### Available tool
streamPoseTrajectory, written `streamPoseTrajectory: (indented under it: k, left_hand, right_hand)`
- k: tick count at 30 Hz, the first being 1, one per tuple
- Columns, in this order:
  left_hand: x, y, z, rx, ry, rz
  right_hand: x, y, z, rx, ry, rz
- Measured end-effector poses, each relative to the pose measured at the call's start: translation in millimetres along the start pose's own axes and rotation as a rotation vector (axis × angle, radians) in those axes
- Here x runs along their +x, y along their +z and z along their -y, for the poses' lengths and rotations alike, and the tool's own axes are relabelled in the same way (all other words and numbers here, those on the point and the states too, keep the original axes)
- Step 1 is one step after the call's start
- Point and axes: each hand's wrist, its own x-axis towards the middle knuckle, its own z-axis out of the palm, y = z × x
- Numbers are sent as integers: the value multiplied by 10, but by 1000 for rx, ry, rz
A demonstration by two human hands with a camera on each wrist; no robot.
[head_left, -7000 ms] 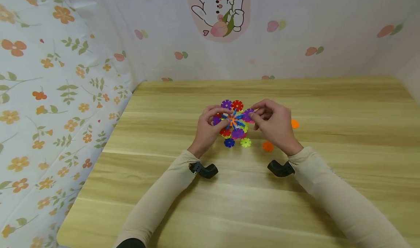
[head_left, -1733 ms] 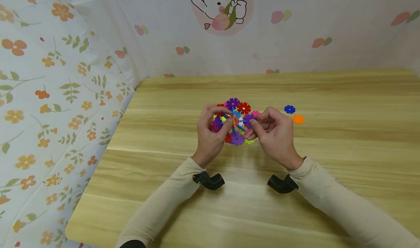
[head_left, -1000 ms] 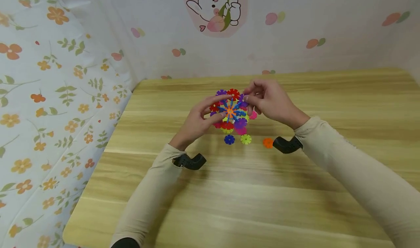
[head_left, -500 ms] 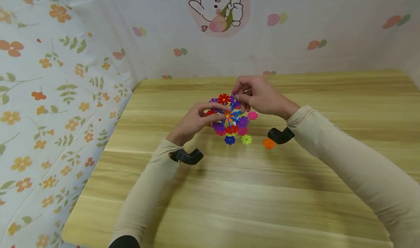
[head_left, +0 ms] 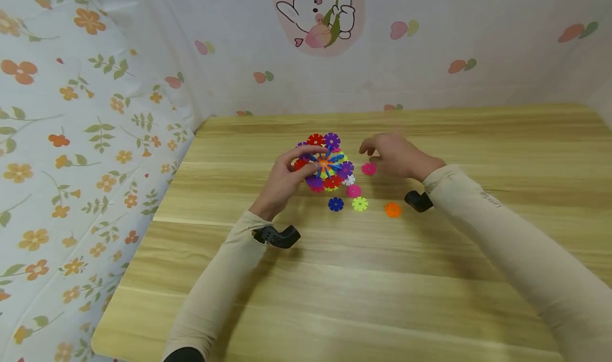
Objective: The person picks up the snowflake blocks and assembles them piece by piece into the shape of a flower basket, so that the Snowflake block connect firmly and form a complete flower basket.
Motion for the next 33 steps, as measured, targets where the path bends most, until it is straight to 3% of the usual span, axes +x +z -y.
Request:
streamPoseTrajectory:
  k: [2,5,12,20,26,29,33]
  left_hand:
    - [3,-5,11,-8,-3,-9]
    - [10,-16,6,3,1,-11]
    - [3,-48,-1,45,7,-34]
    - [-42,-54,79,32,-3,-57]
    - [-46,21,122,15,26,-21]
    - [-37,68,129,8,49,1]
    - [-26,129,130,9,78,5]
  right_hand:
    - [10,99,-64,-132,5,57]
    - [22,232,-132,-198,27,65]
    - [27,331,-197,-172,52,-12]
    - [-115,250,-231,92,74,-34]
    - [-316,109,2,377,101,-85]
    - [-381,53,172,486,91,-141]
    - [-413,47,358,522,35,-269]
